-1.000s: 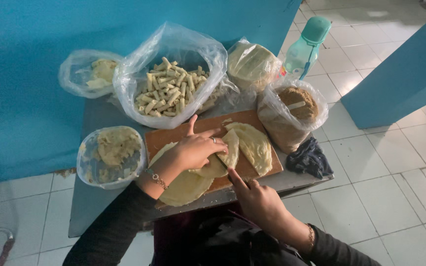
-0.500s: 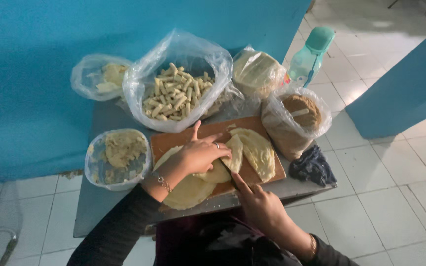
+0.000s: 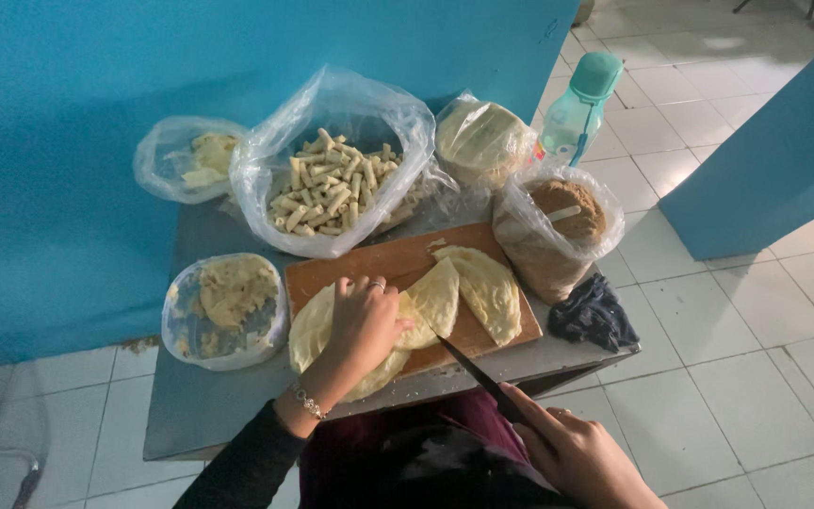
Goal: The person fills triangular pastry wrappers with paste filling by hand, folds them, and places the finished rolls into a plastic bag. They then spread filling over a large dough sheet, cut it into triangles with a knife, and fold the triangles by hand.
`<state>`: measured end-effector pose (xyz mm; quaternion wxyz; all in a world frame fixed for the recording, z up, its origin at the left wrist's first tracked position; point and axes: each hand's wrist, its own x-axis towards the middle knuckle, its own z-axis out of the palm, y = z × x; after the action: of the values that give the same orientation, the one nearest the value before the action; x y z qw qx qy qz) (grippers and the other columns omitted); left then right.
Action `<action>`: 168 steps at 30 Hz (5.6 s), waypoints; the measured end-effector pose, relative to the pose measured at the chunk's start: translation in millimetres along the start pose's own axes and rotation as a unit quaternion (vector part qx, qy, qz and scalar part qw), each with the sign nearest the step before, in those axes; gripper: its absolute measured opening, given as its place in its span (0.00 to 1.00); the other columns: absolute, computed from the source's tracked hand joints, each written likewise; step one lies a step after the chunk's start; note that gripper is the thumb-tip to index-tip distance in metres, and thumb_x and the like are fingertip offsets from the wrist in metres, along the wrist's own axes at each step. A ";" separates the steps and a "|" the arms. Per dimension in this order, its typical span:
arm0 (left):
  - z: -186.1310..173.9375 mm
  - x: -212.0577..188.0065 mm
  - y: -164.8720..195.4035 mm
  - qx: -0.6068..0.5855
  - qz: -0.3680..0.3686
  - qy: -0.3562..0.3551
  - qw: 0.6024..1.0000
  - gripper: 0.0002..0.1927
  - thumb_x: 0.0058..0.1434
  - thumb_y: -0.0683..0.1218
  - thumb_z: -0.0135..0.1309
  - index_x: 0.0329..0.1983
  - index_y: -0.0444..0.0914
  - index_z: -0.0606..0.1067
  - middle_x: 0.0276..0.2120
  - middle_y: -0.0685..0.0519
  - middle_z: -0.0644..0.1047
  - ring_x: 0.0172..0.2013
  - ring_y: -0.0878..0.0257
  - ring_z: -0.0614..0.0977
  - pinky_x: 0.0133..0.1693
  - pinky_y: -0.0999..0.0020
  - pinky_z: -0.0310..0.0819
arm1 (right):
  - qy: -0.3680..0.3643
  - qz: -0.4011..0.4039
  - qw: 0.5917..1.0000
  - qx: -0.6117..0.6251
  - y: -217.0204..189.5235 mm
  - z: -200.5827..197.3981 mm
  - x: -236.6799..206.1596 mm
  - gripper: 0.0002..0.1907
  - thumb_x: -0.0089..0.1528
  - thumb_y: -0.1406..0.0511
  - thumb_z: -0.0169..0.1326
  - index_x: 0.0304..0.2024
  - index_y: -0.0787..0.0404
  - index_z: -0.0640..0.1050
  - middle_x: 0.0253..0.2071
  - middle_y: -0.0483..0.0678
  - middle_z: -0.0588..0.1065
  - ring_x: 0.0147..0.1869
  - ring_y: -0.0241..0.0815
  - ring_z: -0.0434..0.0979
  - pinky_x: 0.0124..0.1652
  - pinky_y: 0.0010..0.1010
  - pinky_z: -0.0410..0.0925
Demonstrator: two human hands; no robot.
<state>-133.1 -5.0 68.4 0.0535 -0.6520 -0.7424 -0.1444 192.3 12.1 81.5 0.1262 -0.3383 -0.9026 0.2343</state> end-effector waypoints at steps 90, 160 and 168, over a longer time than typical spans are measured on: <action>-4.6 54.5 -40.8 -0.196 -0.032 -0.016 0.980 0.23 0.51 0.49 0.69 0.46 0.35 0.78 0.40 0.42 0.79 0.42 0.51 0.81 0.46 0.55 0.75 | 0.147 0.115 0.968 0.169 8.4 -19.8 36.0 0.27 0.61 0.69 0.57 0.63 0.50 0.77 0.21 0.49 0.74 0.26 0.36 0.69 0.30 0.29 0.69; 11.9 83.6 13.3 -0.110 0.288 -0.157 0.938 0.33 0.48 0.31 0.55 0.54 0.53 0.78 0.58 0.65 0.75 0.62 0.61 0.71 0.63 0.41 0.55 | -0.033 0.049 0.981 -0.185 -40.6 -10.5 58.4 0.39 0.61 0.62 0.52 0.75 0.52 0.58 0.26 0.53 0.76 0.22 0.53 0.79 0.23 0.44 0.73; 14.1 79.1 17.6 -0.095 0.225 -0.221 0.944 0.37 0.50 0.29 0.52 0.58 0.56 0.75 0.61 0.68 0.73 0.66 0.68 0.68 0.62 0.29 0.42 | -0.008 0.001 0.975 -0.221 -31.4 14.1 88.1 0.42 0.58 0.66 0.52 0.75 0.62 0.57 0.20 0.52 0.76 0.22 0.51 0.79 0.23 0.42 0.72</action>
<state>-125.6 76.2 78.7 -0.1430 -0.8196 -0.5525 -0.0511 104.4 45.6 91.4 0.0413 -0.3565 -0.9329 0.0316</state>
